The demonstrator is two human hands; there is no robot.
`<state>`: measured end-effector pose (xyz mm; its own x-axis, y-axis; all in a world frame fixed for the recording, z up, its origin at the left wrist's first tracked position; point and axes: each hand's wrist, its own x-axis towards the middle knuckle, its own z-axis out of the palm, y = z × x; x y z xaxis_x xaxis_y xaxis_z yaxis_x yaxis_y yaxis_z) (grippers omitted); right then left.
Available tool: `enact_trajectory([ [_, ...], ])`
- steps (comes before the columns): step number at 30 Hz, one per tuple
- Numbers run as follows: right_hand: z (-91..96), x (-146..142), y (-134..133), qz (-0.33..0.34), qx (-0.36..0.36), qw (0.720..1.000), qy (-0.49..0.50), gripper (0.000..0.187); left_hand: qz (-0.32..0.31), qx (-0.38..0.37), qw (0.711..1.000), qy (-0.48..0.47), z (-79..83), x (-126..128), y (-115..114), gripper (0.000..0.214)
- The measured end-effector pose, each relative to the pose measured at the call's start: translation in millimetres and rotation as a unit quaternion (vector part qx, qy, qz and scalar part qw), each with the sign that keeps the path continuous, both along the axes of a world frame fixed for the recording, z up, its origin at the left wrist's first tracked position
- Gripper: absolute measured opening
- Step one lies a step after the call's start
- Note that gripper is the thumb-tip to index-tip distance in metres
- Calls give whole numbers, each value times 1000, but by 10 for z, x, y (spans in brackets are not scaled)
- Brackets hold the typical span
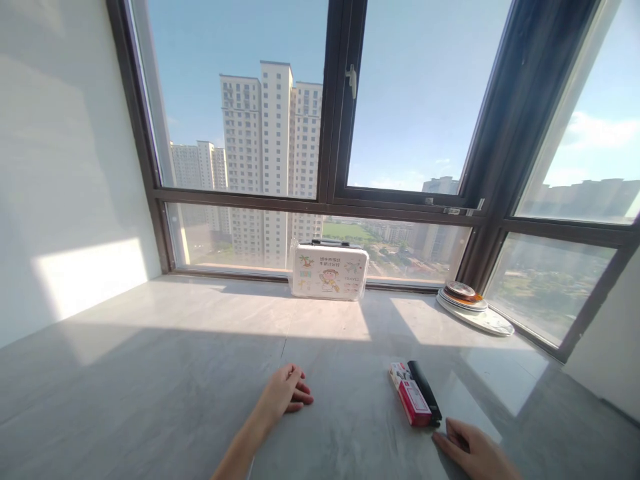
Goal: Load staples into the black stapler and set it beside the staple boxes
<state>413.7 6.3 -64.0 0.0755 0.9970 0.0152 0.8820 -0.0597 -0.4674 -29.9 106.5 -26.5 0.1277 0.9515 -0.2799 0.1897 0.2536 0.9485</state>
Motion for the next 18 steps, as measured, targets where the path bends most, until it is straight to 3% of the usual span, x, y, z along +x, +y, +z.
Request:
enact_trajectory([
  [5,61,-117,-73,-34,19,999,-38,48,82,82,993,11,-98,-662,-98,48],
  [9,139,-221,-118,-56,22,997,-47,48,83,195,974,76,-186,-884,-295,44],
  [11,167,-272,-138,-71,24,996,-51,47,53,285,936,200,-211,-885,-384,42],
  [13,171,-310,-154,-89,29,994,-62,47,15,344,877,335,-222,-842,-427,45],
  [15,154,-331,-160,-102,30,992,-73,46,-12,348,838,420,-220,-787,-414,50],
  [18,117,-334,-145,-113,32,989,-89,45,-33,324,815,480,-207,-733,-318,55],
])
